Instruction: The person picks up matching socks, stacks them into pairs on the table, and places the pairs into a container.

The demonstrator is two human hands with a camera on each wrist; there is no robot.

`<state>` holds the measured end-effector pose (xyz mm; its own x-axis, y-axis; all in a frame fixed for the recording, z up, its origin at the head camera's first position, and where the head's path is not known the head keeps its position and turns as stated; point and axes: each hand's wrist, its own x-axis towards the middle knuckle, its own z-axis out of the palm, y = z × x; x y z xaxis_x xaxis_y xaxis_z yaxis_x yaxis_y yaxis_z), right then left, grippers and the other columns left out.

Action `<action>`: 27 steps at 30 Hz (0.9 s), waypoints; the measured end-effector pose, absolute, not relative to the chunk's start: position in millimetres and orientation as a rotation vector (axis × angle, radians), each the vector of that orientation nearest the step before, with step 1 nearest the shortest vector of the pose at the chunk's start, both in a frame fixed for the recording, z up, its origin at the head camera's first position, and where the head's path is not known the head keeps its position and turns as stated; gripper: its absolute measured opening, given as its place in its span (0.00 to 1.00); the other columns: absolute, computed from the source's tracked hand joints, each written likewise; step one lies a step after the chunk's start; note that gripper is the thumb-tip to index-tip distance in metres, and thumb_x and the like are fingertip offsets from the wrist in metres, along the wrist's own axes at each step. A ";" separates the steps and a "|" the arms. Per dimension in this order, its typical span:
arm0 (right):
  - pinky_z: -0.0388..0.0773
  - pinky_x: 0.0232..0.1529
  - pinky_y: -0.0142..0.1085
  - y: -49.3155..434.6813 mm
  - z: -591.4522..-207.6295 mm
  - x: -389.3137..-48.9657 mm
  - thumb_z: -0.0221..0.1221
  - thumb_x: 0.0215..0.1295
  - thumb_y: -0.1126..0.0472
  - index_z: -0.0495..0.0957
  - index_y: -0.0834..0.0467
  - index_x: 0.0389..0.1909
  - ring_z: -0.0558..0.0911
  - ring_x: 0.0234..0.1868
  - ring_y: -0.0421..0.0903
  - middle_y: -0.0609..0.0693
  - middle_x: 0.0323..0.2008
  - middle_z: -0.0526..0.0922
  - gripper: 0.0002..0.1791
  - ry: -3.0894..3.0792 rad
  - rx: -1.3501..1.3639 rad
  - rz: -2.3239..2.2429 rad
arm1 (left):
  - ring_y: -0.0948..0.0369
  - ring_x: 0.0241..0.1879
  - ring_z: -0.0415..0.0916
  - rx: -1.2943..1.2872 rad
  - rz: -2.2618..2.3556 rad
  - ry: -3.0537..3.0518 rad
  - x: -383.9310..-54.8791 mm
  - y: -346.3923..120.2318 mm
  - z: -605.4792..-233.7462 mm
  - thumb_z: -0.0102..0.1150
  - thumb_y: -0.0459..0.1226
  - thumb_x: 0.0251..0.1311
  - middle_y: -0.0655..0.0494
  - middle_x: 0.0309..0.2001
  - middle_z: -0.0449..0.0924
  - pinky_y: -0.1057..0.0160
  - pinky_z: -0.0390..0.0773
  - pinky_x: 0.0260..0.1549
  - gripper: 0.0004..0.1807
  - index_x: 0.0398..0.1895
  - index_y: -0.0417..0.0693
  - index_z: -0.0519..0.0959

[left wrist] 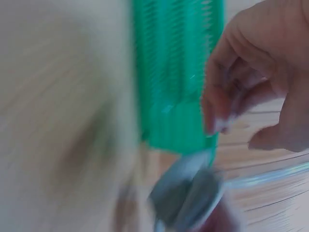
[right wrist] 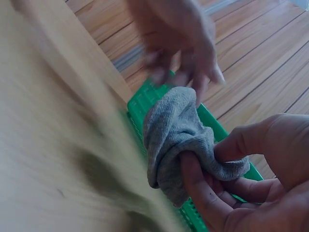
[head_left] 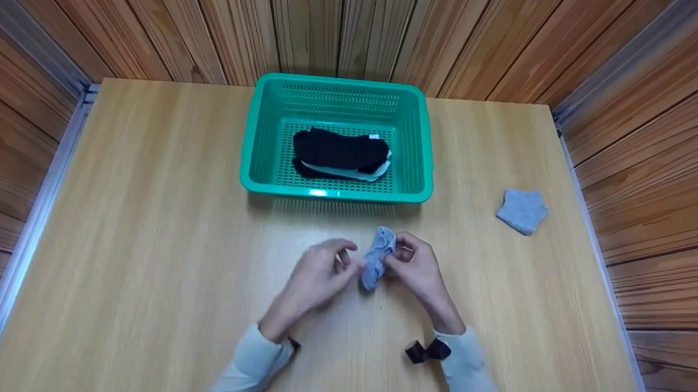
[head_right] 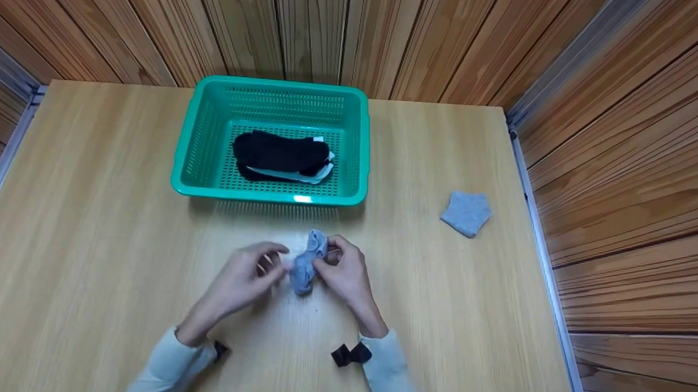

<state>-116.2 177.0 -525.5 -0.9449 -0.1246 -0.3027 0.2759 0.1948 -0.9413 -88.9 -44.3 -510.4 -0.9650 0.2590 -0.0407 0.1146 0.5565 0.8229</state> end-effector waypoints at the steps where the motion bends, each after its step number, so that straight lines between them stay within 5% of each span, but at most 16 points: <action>1: 0.87 0.38 0.34 175.3 -525.5 -115.2 0.63 0.65 0.74 0.82 0.63 0.54 0.86 0.40 0.45 0.55 0.44 0.84 0.16 2.158 0.131 -1.812 | 0.68 0.32 0.78 0.304 1.407 2.576 -85.1 -40.3 -516.3 0.64 0.48 0.72 0.57 0.38 0.84 0.70 0.80 0.33 0.22 0.59 0.43 0.82; 15: 0.86 0.48 0.32 167.1 -527.0 -109.3 0.60 0.66 0.77 0.79 0.66 0.58 0.86 0.55 0.49 0.61 0.57 0.83 0.19 2.116 -0.022 -1.775 | 0.66 0.33 0.77 0.159 1.658 2.335 -64.6 -36.1 -539.0 0.61 0.37 0.73 0.54 0.41 0.87 0.72 0.74 0.30 0.14 0.57 0.43 0.84; 22: 0.76 0.39 0.29 182.2 -526.5 -111.5 0.53 0.65 0.77 0.78 0.64 0.60 0.80 0.43 0.45 0.59 0.50 0.87 0.23 2.271 -0.039 -1.565 | 0.62 0.38 0.77 0.113 1.652 2.292 -67.8 -61.8 -539.3 0.57 0.37 0.75 0.57 0.38 0.82 0.65 0.76 0.42 0.08 0.50 0.48 0.84; 27: 0.72 0.37 0.32 190.6 -527.7 -111.4 0.54 0.67 0.75 0.77 0.61 0.61 0.78 0.42 0.46 0.57 0.54 0.86 0.23 2.335 -0.046 -1.396 | 0.59 0.42 0.77 0.070 1.596 2.369 -70.2 -76.4 -541.6 0.57 0.34 0.74 0.54 0.42 0.83 0.57 0.77 0.49 0.09 0.52 0.45 0.83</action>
<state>-111.4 190.6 -527.7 -0.9123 -0.2371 -0.3338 0.1817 0.4961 -0.8490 -70.2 -76.4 -541.6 -0.9587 0.1964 -0.2056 -0.1168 0.3873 0.9145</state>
